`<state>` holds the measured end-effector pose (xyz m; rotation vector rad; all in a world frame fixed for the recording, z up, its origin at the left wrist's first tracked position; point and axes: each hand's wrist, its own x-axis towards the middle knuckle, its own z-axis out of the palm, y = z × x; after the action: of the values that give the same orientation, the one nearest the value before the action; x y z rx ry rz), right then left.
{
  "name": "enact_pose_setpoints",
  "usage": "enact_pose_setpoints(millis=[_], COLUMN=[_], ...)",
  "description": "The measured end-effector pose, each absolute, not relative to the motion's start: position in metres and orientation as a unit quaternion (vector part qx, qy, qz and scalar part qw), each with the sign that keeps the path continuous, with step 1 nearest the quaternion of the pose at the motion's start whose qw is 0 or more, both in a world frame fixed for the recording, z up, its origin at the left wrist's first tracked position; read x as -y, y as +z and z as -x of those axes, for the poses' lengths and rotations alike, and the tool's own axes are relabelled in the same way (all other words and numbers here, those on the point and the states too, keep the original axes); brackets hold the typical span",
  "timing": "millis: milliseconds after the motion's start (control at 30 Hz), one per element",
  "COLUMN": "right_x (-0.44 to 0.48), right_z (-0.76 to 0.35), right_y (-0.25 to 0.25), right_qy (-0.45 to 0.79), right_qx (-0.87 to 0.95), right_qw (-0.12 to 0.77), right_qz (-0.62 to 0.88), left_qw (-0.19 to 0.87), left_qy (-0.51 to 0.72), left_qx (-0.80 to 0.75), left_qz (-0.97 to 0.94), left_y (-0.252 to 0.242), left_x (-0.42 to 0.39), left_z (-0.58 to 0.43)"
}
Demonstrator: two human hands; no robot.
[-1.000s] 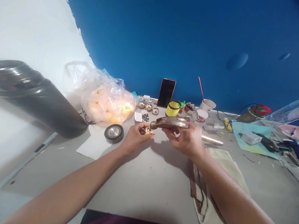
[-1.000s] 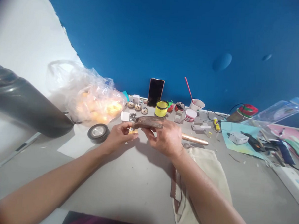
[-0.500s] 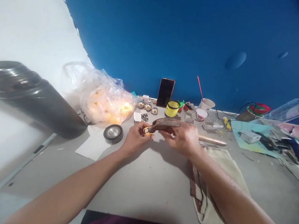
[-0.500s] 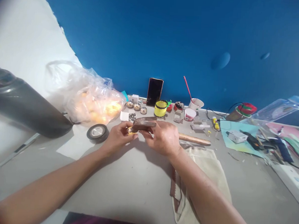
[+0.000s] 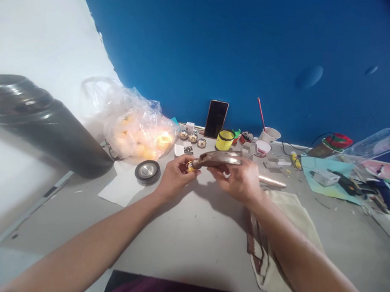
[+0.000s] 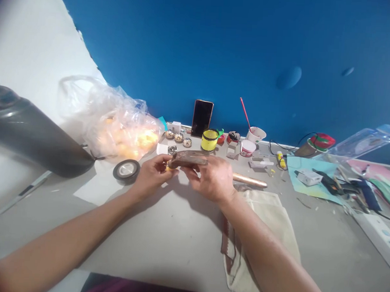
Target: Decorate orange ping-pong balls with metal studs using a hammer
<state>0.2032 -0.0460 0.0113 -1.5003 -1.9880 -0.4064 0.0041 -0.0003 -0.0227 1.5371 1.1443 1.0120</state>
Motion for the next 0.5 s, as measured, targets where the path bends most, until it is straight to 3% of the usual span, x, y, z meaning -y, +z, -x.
enact_pose_setpoints(millis=[500], right_x=[0.037], right_z=[-0.2098], right_y=[0.0041], right_qy=[-0.179], right_qx=[0.7], right_qw=[0.318], right_qz=[0.614], left_qw=[0.442], left_qy=[0.415], left_qx=[-0.504], left_qz=[-0.615], left_y=[-0.0255], left_x=[-0.0046], left_z=[-0.0018])
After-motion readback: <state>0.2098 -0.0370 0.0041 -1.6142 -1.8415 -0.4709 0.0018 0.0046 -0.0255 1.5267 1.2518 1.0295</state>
